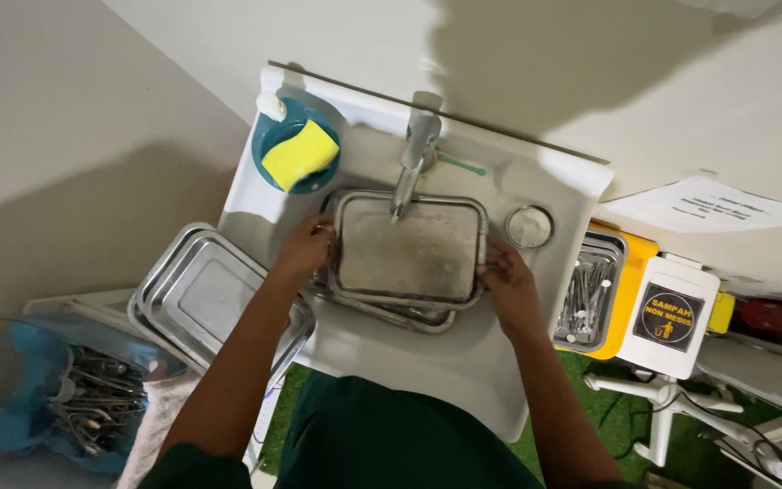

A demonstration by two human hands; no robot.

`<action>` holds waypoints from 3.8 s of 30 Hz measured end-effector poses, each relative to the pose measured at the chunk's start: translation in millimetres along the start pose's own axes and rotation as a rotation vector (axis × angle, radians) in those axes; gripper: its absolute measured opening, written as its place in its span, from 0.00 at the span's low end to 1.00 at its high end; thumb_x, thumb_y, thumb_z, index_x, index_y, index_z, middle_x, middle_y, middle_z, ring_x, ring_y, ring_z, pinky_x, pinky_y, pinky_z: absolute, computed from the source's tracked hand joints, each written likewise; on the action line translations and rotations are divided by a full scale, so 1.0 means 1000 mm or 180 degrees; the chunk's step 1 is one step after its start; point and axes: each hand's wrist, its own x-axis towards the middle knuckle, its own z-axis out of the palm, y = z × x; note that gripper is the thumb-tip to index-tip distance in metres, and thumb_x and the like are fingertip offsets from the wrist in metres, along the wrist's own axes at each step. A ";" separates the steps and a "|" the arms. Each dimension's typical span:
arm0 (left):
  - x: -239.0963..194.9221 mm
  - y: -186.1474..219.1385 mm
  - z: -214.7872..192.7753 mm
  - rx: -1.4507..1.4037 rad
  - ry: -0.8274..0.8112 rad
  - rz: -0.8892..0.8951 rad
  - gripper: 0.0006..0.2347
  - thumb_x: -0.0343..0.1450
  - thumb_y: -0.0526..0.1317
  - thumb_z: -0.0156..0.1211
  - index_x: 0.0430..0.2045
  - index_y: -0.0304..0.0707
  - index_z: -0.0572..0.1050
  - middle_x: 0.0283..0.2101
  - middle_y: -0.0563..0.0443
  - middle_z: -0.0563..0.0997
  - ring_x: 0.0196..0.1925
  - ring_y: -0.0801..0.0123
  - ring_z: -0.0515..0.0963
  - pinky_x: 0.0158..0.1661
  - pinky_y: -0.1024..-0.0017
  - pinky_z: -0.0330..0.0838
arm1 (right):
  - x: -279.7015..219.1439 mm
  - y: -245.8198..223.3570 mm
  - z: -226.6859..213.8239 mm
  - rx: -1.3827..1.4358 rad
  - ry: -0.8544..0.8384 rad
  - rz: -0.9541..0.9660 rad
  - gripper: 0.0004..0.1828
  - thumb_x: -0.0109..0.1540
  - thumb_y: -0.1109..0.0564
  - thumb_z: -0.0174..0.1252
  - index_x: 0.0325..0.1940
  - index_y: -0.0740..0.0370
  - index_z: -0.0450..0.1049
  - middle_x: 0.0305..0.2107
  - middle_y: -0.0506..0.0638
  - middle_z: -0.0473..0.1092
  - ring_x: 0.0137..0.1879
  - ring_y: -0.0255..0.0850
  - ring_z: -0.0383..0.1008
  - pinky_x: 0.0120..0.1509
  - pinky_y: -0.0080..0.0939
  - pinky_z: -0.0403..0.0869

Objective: The person washes several rectangular metal trays in a sink under running water. They scrub the trays by hand, rinse them, and place the cleaned trays on a stack to the left of the sink.

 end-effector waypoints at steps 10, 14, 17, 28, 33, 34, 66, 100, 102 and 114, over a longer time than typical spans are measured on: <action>0.029 -0.019 0.050 -0.1235 -0.0649 -0.0219 0.15 0.75 0.37 0.50 0.55 0.40 0.77 0.38 0.47 0.81 0.32 0.66 0.74 0.33 0.67 0.70 | -0.044 -0.081 0.000 -0.0277 0.0305 -0.0016 0.30 0.63 0.66 0.56 0.70 0.63 0.63 0.41 0.49 0.73 0.48 0.36 0.75 0.54 0.37 0.74; 0.019 -0.022 0.052 -0.1052 -0.0821 -0.0206 0.14 0.74 0.37 0.54 0.53 0.37 0.79 0.35 0.45 0.81 0.30 0.67 0.75 0.30 0.69 0.74 | -0.051 -0.077 -0.014 0.0268 0.0223 -0.0049 0.30 0.63 0.66 0.56 0.70 0.64 0.64 0.43 0.49 0.72 0.49 0.36 0.73 0.56 0.37 0.73; 0.003 -0.024 0.048 -0.0941 -0.1027 -0.0184 0.15 0.72 0.35 0.55 0.54 0.35 0.78 0.37 0.44 0.82 0.31 0.66 0.78 0.30 0.68 0.75 | -0.052 -0.073 -0.028 0.0370 0.0318 0.0025 0.28 0.64 0.66 0.55 0.70 0.65 0.66 0.44 0.50 0.72 0.48 0.36 0.72 0.55 0.36 0.72; -0.124 0.050 -0.013 -0.1353 -0.1117 -0.0232 0.23 0.68 0.32 0.62 0.58 0.21 0.65 0.43 0.39 0.79 0.41 0.59 0.83 0.38 0.64 0.81 | -0.035 -0.008 -0.048 -0.0174 0.0375 0.0840 0.24 0.67 0.61 0.53 0.68 0.59 0.75 0.31 0.51 0.68 0.35 0.42 0.64 0.39 0.40 0.66; -0.171 0.078 -0.041 -0.1719 -0.0593 -0.0266 0.30 0.68 0.31 0.60 0.65 0.36 0.52 0.40 0.38 0.77 0.39 0.58 0.83 0.40 0.62 0.84 | -0.025 -0.005 -0.017 -0.0018 -0.0042 0.1241 0.21 0.64 0.60 0.49 0.59 0.63 0.78 0.34 0.46 0.76 0.36 0.36 0.70 0.42 0.35 0.72; -0.174 0.073 -0.044 -0.1725 -0.0568 -0.0266 0.30 0.68 0.31 0.60 0.65 0.36 0.52 0.40 0.38 0.77 0.39 0.58 0.83 0.40 0.62 0.84 | -0.022 -0.001 -0.016 -0.0020 -0.0067 0.1237 0.21 0.64 0.60 0.49 0.59 0.63 0.78 0.34 0.46 0.76 0.36 0.36 0.70 0.42 0.35 0.72; -0.253 0.066 -0.140 0.1162 0.2489 0.3085 0.07 0.72 0.28 0.67 0.41 0.32 0.76 0.44 0.40 0.82 0.48 0.48 0.83 0.48 0.58 0.77 | -0.050 -0.130 0.088 0.0606 -0.1175 0.1177 0.24 0.69 0.42 0.43 0.47 0.62 0.74 0.31 0.54 0.77 0.30 0.41 0.64 0.38 0.42 0.67; -0.110 -0.090 -0.252 0.1421 0.0912 0.0842 0.08 0.75 0.42 0.58 0.40 0.39 0.77 0.34 0.37 0.82 0.35 0.43 0.82 0.39 0.51 0.73 | 0.010 0.031 0.033 -0.0833 -0.0657 0.1092 0.25 0.66 0.46 0.56 0.60 0.66 0.76 0.41 0.52 0.77 0.41 0.39 0.69 0.50 0.40 0.70; -0.082 -0.119 -0.250 0.1791 0.0860 0.1072 0.09 0.74 0.43 0.61 0.42 0.37 0.78 0.36 0.34 0.82 0.40 0.38 0.79 0.41 0.49 0.73 | 0.014 0.045 0.031 -0.0600 -0.0638 0.1143 0.25 0.66 0.45 0.55 0.58 0.66 0.76 0.39 0.50 0.76 0.41 0.38 0.71 0.48 0.40 0.71; -0.058 -0.150 -0.215 0.2507 0.1281 0.0719 0.14 0.72 0.45 0.62 0.52 0.46 0.79 0.45 0.38 0.80 0.48 0.42 0.80 0.48 0.50 0.74 | 0.018 0.038 0.123 -0.4063 0.0068 -0.2014 0.34 0.67 0.45 0.54 0.69 0.73 0.63 0.69 0.72 0.54 0.75 0.67 0.51 0.75 0.68 0.52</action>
